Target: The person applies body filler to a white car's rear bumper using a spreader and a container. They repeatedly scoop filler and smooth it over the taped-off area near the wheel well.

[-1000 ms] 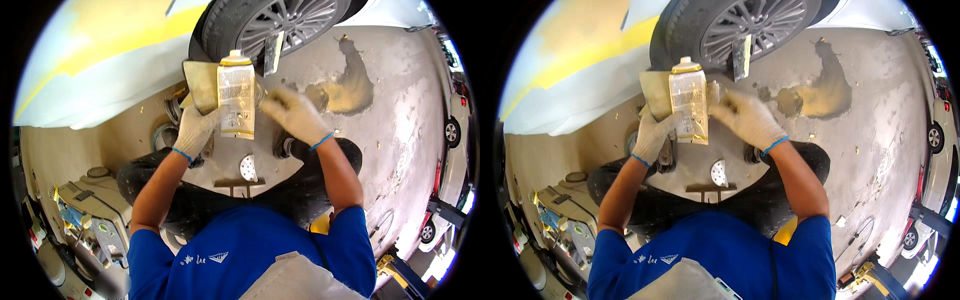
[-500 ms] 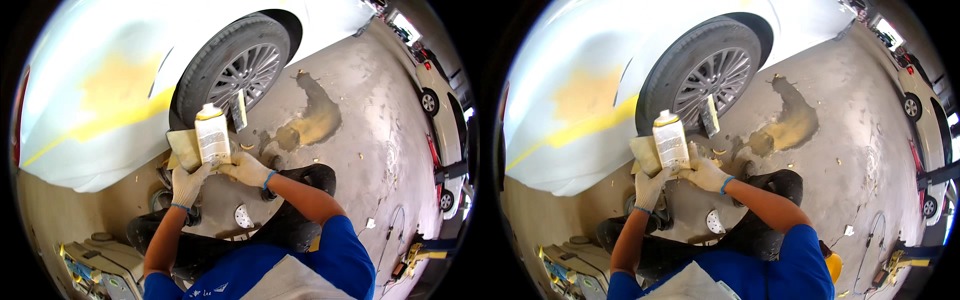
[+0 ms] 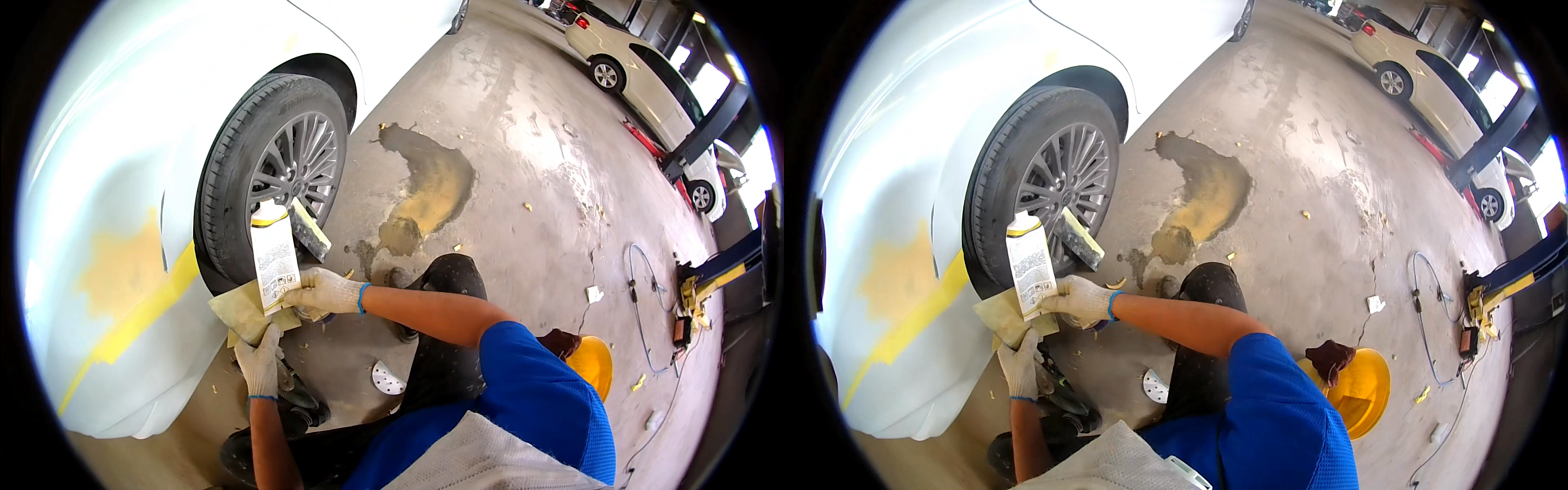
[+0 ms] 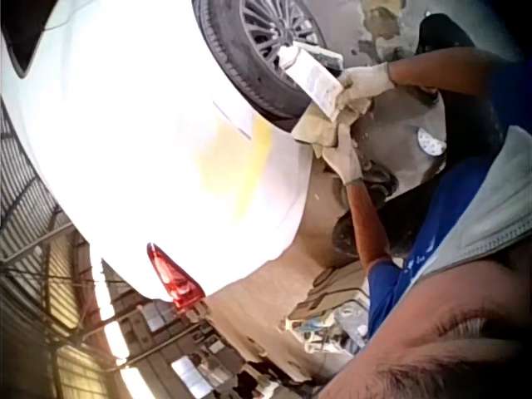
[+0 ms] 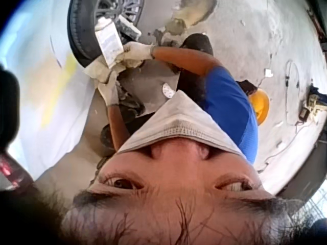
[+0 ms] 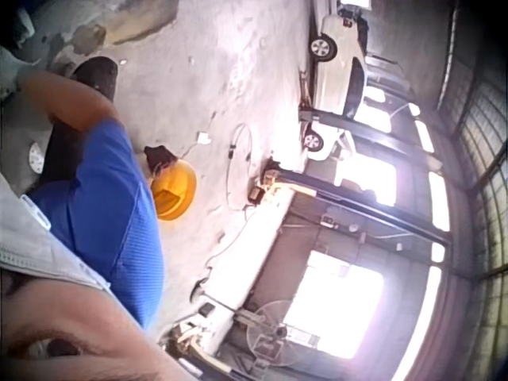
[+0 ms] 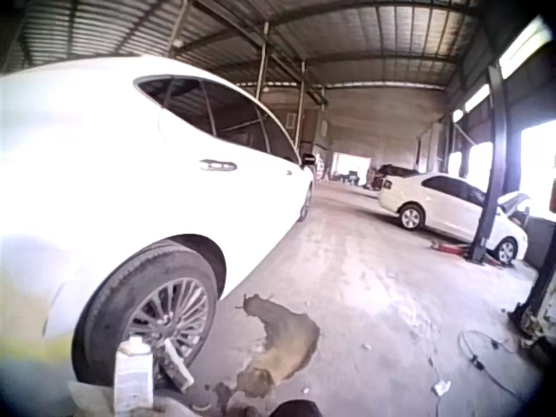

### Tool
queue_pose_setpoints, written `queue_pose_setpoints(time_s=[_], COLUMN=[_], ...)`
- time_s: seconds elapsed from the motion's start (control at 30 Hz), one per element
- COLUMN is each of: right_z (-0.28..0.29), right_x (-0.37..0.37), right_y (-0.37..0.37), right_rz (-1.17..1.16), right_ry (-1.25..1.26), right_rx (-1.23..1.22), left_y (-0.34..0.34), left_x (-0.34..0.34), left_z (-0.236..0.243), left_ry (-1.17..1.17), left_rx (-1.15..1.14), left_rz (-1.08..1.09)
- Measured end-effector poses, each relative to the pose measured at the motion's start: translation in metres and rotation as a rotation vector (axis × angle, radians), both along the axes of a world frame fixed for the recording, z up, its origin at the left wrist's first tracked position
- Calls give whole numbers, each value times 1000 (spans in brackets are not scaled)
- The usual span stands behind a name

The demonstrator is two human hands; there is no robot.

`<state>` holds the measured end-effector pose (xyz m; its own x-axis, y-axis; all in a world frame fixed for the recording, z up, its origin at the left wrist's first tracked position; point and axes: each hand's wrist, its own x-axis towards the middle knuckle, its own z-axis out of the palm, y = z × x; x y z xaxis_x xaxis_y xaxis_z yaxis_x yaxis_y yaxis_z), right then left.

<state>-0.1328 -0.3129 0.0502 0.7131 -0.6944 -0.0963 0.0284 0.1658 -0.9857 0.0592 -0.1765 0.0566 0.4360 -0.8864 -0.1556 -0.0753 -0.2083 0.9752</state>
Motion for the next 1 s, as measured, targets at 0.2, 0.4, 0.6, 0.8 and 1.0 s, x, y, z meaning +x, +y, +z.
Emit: queue_pose_setpoints(time_s=[0.2,0.4,0.6,0.8,1.0], right_z=[-19,-3,7,19,10], right_x=[5,7,3,-2,1], right_y=[1,8,14,12,15], right_rz=[-10,46,80,288,301], right_ry=[-30,196,145,173,276], right_rx=[122,-209,-110,-13,-104], left_y=[-2,-5,-6,-6,0], left_x=[4,0,-8,-14,-13], left_z=[-10,-14,-2,2,11], left_ry=[59,51,334,145,22], left_rx=[44,34,21,1,-39], left_rz=[-36,-85,80,31,-92])
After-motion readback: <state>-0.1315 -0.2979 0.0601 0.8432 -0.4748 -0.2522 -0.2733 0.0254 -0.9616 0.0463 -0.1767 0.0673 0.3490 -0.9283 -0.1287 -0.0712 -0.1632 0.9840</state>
